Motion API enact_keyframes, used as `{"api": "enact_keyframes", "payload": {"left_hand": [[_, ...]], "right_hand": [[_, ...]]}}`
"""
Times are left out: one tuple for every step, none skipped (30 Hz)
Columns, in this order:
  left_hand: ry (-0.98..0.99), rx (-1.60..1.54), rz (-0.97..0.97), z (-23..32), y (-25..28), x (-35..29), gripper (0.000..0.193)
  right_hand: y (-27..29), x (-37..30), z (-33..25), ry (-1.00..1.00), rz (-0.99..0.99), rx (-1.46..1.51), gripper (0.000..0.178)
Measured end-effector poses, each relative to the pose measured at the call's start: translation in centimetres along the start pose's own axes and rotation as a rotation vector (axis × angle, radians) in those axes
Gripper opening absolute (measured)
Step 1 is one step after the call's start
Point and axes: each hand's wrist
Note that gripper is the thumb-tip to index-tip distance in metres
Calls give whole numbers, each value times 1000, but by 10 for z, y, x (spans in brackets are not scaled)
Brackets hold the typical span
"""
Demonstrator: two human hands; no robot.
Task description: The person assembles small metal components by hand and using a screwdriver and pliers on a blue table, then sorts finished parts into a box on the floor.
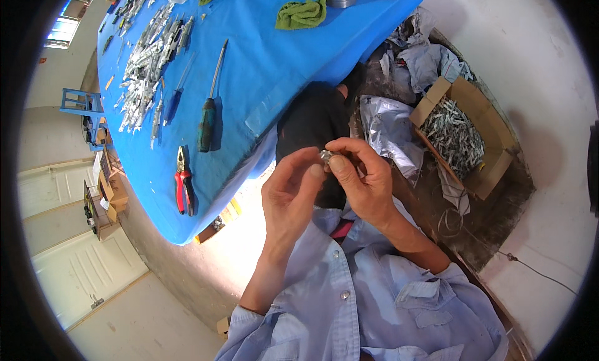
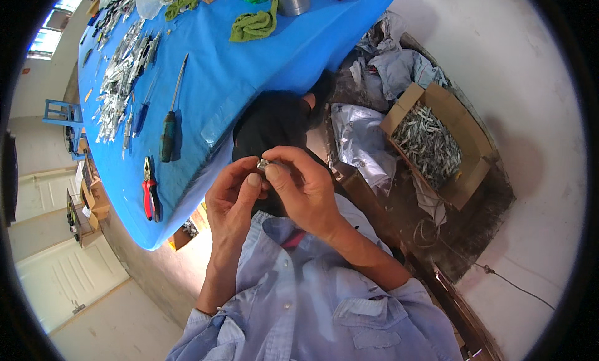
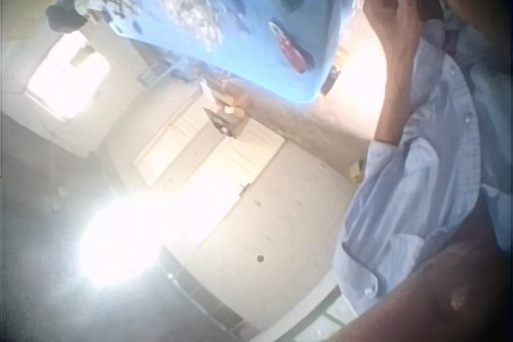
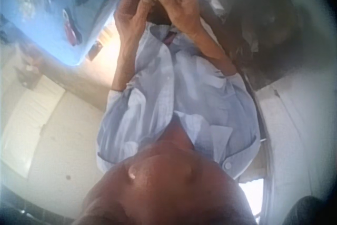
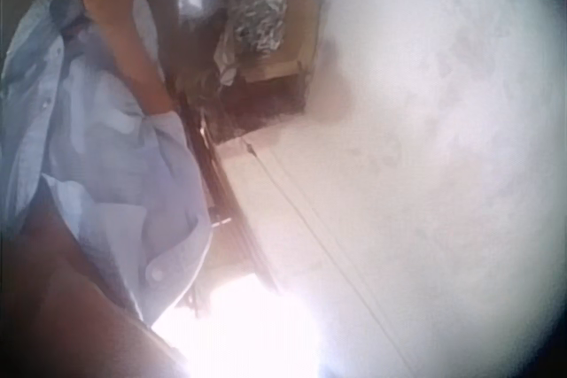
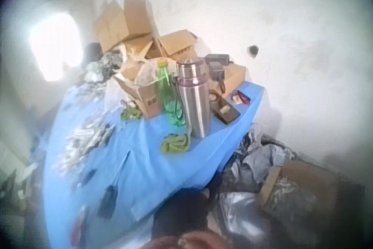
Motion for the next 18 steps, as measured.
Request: {"api": "enact_keyframes", "payload": {"left_hand": [[-2,1,0,-1,0,0,25],[-7,0,0,-2,0,-1,24],[-11,0,1,-4,0,-1,24],[-31,15,7,-5,1,-2,24],[-52,30,12,-6,1,-2,23],[-73,45,16,-7,2,-2,23],[-93,58,28,-7,2,-3,21],[-112,69,41,-7,1,-3,20],[-132,80,53,-7,1,-4,18],[-152,115,62,-9,2,-4,17],[-172,152,70,-11,3,-4,16],[-191,189,78,-13,4,-4,15],[-191,196,83,-12,4,-3,14],[-191,203,88,-11,3,-3,13],[-190,211,94,-11,3,-3,12],[-183,197,98,-12,4,-3,11],[-177,183,102,-14,5,-3,11],[-170,168,105,-15,6,-4,10]], "right_hand": [[-1,0,0,17,-8,-24,22],[-3,1,1,34,-17,-51,22],[-4,1,2,51,-27,-77,22],[-4,1,1,32,-29,-77,21],[-4,1,0,14,-31,-78,21],[-4,0,-1,-3,-32,-78,21],[-4,0,-2,-20,-38,-79,21],[-3,-1,-3,-38,-44,-82,21],[-3,-1,-3,-55,-51,-85,21],[-3,-1,-3,-58,-50,-96,21],[-4,-1,-2,-59,-47,-107,20],[-4,-1,-2,-60,-44,-117,20],[-4,-1,-1,-71,-41,-107,20],[-4,-2,0,-82,-40,-97,20],[-4,-2,1,-93,-38,-86,20],[-5,-1,2,-94,-35,-73,20],[-6,-1,4,-94,-32,-60,20],[-7,0,6,-94,-30,-48,20]]}}
Point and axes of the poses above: each hand's wrist, its own x-axis towards the middle knuckle, its own y-axis out of the back of the hand, z = x × y, and after that the axes turned 11 degrees about -z, right-handed
